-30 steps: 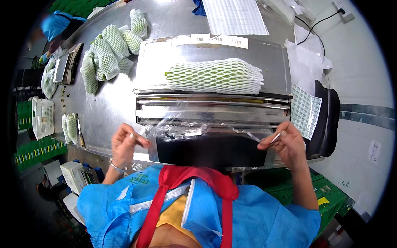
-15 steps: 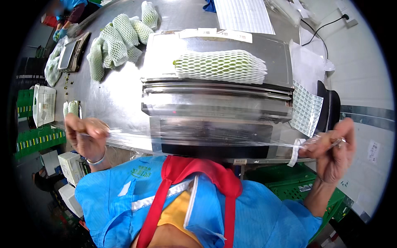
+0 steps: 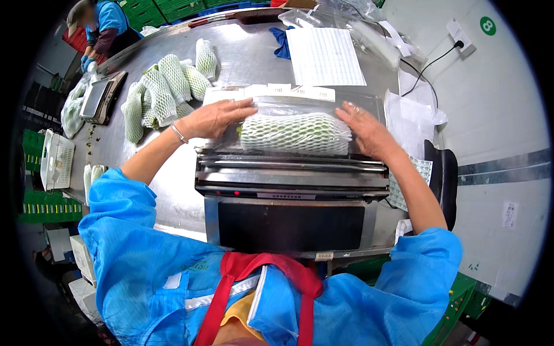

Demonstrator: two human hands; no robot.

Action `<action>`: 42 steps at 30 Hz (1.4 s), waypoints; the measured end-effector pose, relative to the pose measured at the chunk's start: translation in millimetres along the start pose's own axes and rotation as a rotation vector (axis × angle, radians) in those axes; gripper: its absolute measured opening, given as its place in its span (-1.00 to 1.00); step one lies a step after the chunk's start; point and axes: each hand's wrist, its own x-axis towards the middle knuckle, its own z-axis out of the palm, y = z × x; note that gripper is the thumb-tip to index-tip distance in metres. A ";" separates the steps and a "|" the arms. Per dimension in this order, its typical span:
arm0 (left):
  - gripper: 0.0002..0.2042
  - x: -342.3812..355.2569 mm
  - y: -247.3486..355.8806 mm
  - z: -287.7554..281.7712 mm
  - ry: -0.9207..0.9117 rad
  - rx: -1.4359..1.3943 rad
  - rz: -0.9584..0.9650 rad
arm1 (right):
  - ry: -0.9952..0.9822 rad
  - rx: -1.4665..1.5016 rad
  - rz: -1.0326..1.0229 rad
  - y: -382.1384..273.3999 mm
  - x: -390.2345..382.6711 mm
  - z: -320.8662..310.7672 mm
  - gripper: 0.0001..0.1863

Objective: The person labels and wraps individually netted fruits using a label printer and a vacuum-sealing machine. They apply printed labels to the mesh bags, then place the fruits into a vacuum sealer to shrink-wrap them, and finally stack the finished items into green crates.

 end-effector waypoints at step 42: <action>-0.90 -92.6 167.9 140.0 0.434 -0.201 -0.567 | 0.526 0.570 1.098 -214.5 -126.4 105.7 -0.79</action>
